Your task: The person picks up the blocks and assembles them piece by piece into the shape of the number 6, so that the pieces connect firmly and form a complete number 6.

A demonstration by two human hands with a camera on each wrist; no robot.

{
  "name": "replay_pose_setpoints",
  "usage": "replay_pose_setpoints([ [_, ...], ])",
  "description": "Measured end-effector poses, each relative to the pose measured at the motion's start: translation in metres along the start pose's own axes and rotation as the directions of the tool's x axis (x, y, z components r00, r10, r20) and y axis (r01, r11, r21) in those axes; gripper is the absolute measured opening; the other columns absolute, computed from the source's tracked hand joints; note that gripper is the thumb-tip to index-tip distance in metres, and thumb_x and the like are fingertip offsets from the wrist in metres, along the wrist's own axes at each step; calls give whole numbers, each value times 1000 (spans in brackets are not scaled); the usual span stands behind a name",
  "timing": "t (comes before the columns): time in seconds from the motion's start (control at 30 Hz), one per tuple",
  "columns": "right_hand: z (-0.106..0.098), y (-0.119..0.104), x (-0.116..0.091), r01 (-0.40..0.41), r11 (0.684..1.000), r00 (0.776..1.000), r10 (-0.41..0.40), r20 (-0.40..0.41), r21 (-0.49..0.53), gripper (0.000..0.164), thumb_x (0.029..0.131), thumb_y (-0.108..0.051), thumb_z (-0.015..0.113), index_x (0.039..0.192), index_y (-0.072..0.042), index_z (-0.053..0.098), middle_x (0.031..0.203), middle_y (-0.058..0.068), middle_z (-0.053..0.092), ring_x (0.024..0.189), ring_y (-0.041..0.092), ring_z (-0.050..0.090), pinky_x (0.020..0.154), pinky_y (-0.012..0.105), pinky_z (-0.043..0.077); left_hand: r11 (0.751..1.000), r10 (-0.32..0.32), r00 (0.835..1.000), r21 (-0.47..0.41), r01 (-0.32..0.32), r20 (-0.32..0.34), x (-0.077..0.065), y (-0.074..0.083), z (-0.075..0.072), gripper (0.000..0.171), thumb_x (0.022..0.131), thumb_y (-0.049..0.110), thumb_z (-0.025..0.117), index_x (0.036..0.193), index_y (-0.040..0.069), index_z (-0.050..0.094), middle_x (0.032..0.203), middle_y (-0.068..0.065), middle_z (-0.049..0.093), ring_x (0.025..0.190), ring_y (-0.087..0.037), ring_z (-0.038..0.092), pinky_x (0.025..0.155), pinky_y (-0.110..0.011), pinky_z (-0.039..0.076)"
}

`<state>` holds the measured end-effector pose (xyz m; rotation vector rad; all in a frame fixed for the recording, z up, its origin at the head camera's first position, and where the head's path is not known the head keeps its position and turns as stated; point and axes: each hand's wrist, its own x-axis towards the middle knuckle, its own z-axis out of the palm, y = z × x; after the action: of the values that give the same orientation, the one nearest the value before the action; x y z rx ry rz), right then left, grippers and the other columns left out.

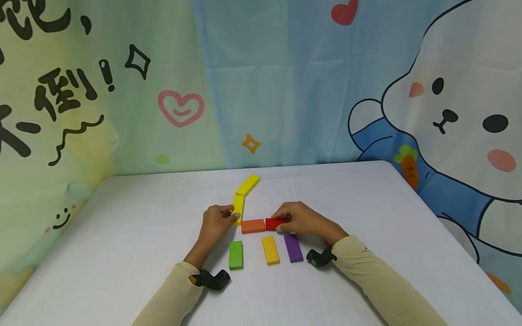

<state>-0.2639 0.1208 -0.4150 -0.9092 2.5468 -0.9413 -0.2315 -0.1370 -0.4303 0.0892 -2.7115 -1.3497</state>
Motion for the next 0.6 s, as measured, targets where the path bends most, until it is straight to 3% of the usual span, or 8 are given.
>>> replay_pose_setpoints([
  [0.37, 1, -2, -1, -3, 1000, 1000, 2, -7, -6, 31, 84, -17, 78, 113, -9, 73, 100, -4, 64, 92, 15, 56, 83, 31, 49, 999, 39, 999, 9, -39, -3, 0, 0, -1, 35, 86, 12, 74, 117, -4, 69, 103, -16, 70, 89, -22, 65, 70, -30, 56],
  [0.6, 2, -3, -1, 7, 1000, 1000, -7, -7, -3, 30, 84, -15, 78, 113, -8, 73, 100, -3, 64, 91, 15, 56, 82, 31, 50, 1000, 20, 1000, 4, -20, 1, 0, 0, -1, 35, 86, 11, 74, 117, -4, 68, 103, -15, 70, 88, -21, 64, 69, -29, 55],
])
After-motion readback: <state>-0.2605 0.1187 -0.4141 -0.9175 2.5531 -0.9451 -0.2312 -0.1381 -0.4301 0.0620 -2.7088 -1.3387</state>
